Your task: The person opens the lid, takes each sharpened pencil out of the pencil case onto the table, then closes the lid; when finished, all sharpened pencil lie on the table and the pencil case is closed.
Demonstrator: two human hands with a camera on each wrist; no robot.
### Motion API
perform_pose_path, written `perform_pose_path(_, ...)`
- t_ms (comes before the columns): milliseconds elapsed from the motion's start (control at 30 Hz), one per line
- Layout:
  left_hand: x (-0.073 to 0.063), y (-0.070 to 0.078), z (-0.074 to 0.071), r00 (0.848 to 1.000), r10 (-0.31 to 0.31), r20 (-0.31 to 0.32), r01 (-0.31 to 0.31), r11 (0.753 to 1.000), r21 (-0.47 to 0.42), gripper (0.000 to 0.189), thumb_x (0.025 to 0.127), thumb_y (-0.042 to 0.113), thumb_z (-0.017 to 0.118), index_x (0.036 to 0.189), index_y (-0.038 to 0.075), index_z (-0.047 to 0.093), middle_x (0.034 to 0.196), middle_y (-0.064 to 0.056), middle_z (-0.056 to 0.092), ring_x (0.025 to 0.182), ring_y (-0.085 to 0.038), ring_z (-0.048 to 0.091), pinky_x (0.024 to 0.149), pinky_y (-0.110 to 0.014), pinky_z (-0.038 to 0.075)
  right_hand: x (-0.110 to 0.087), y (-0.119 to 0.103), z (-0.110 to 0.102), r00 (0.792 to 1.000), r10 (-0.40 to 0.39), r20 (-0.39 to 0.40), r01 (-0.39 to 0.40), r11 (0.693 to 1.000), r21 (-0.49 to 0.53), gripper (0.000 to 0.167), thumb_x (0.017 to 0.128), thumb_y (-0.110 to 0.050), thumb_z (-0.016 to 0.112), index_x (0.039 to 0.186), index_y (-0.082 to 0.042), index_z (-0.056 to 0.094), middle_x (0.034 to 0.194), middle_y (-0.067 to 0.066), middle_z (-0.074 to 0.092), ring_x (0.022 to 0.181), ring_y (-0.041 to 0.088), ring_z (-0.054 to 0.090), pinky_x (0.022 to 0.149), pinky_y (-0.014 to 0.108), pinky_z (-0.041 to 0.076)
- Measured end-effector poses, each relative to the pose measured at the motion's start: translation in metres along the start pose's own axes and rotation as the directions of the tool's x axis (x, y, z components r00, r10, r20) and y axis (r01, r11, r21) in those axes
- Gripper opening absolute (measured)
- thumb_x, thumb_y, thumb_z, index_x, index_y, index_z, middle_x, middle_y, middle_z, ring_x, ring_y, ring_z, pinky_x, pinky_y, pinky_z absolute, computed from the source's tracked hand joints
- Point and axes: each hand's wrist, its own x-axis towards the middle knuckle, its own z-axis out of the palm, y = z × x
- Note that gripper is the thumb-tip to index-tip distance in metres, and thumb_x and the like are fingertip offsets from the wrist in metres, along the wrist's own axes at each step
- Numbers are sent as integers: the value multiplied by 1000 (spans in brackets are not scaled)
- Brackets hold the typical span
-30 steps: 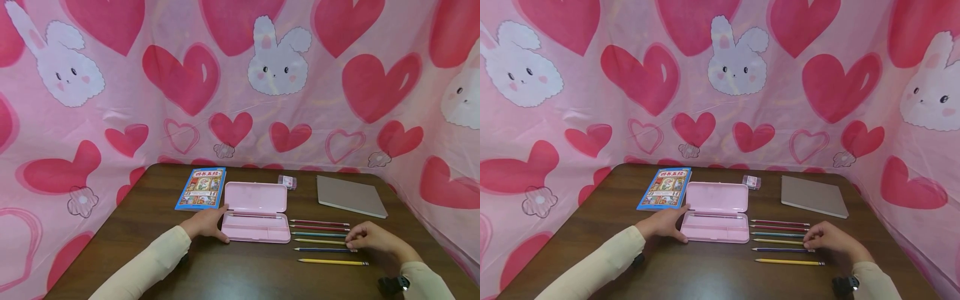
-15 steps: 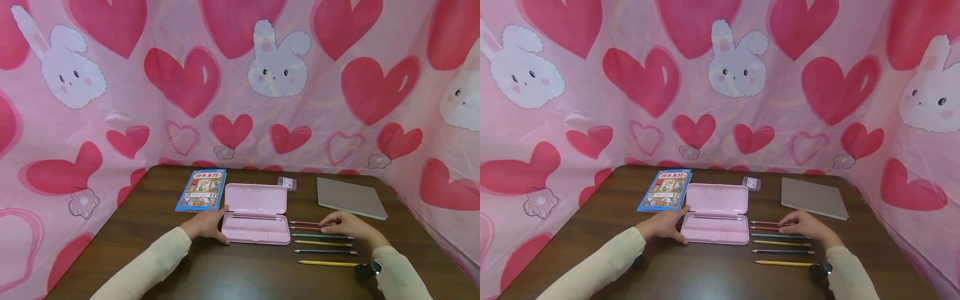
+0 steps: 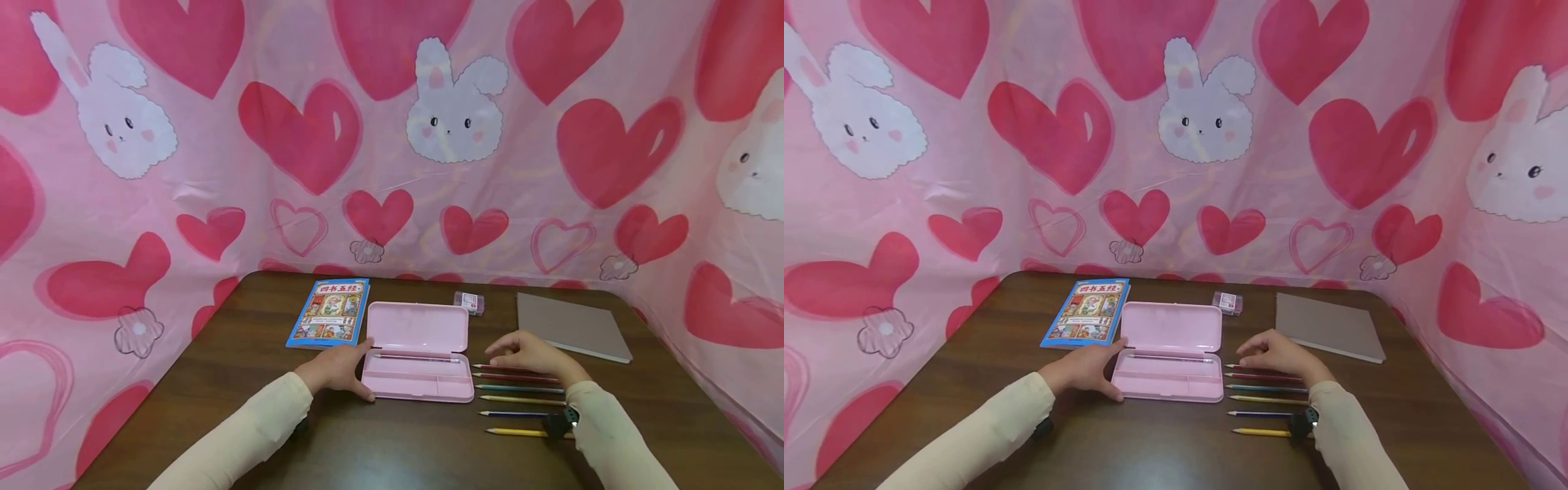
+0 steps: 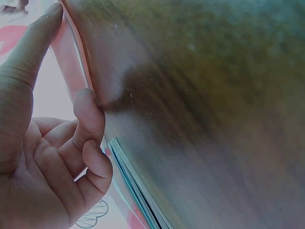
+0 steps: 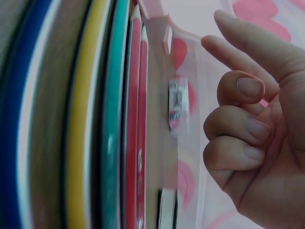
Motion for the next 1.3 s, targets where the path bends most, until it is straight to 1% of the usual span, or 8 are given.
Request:
perform_pose_path(100, 0, -1, 1, 1000, -2, -1, 2, 1000, 4, 105, 62, 55, 78, 145, 13, 30, 138, -12, 48, 120, -30, 50, 99, -52, 41, 12, -5, 4, 1000, -13, 18, 13, 1000, 6, 35, 85, -22, 67, 112, -1, 65, 61, -4, 45, 52, 3, 37, 48, 20, 38)
perform_pose_path(200, 0, -2, 2, 1000, 3, -4, -3, 1000, 4, 105, 62, 55, 78, 145, 12, 30, 138, -12, 48, 120, -30, 50, 99, -52, 41, 23, -10, 9, 999, -30, 39, 30, 1000, 0, 33, 85, -20, 66, 114, -3, 65, 60, -5, 42, 53, 4, 38, 50, 20, 39)
perform_pose_path(433, 1, -2, 4, 1000, 11, -5, -11, 1000, 12, 106, 62, 56, 77, 145, 12, 30, 136, -12, 49, 118, -29, 51, 99, -50, 41, 41, -13, 22, 994, -92, 66, 94, 995, -30, 25, 85, -12, 66, 107, -3, 69, 65, -4, 48, 56, 4, 39, 52, 19, 38)
perform_pose_path(700, 1, -1, 6, 1000, 27, -14, -27, 999, 29, 106, 62, 56, 78, 144, 9, 31, 134, -13, 51, 116, -28, 53, 99, -48, 42, 49, -16, 31, 993, -60, 105, 66, 996, -53, 23, 86, -15, 65, 106, -4, 70, 78, 1, 60, 64, 8, 45, 58, 20, 42)
perform_pose_path(1000, 1, 0, 4, 1000, 14, -12, -14, 1000, 19, 106, 61, 56, 78, 145, 11, 31, 136, -12, 49, 118, -29, 51, 99, -50, 41, 52, -21, 33, 991, -64, 113, 79, 989, -128, 20, 86, -16, 65, 101, -5, 72, 91, 4, 69, 73, 7, 49, 68, 20, 44)
perform_pose_path(1167, 1, -1, 4, 1000, 19, -12, -19, 1000, 19, 106, 61, 57, 77, 145, 12, 30, 136, -12, 50, 118, -29, 52, 98, -50, 42, 53, -23, 35, 990, -59, 124, 77, 987, -141, 23, 85, -18, 66, 101, -3, 72, 83, 1, 68, 70, 7, 49, 67, 21, 44)
perform_pose_path(1267, 0, -1, 3, 1000, 20, -14, -19, 1000, 12, 106, 62, 56, 77, 145, 11, 30, 137, -12, 49, 118, -29, 52, 98, -50, 42, 53, -26, 34, 987, -94, 131, 109, 987, -116, 25, 85, -22, 67, 100, -2, 72, 73, -4, 63, 67, 6, 47, 62, 21, 44)
perform_pose_path(1300, 0, -1, 2, 1000, 19, -14, -19, 1000, 8, 106, 62, 56, 77, 145, 11, 30, 137, -12, 49, 118, -29, 52, 98, -50, 42, 53, -26, 34, 982, -134, 133, 150, 982, -114, 25, 85, -23, 66, 99, -3, 72, 71, -6, 61, 66, 5, 47, 60, 20, 43)
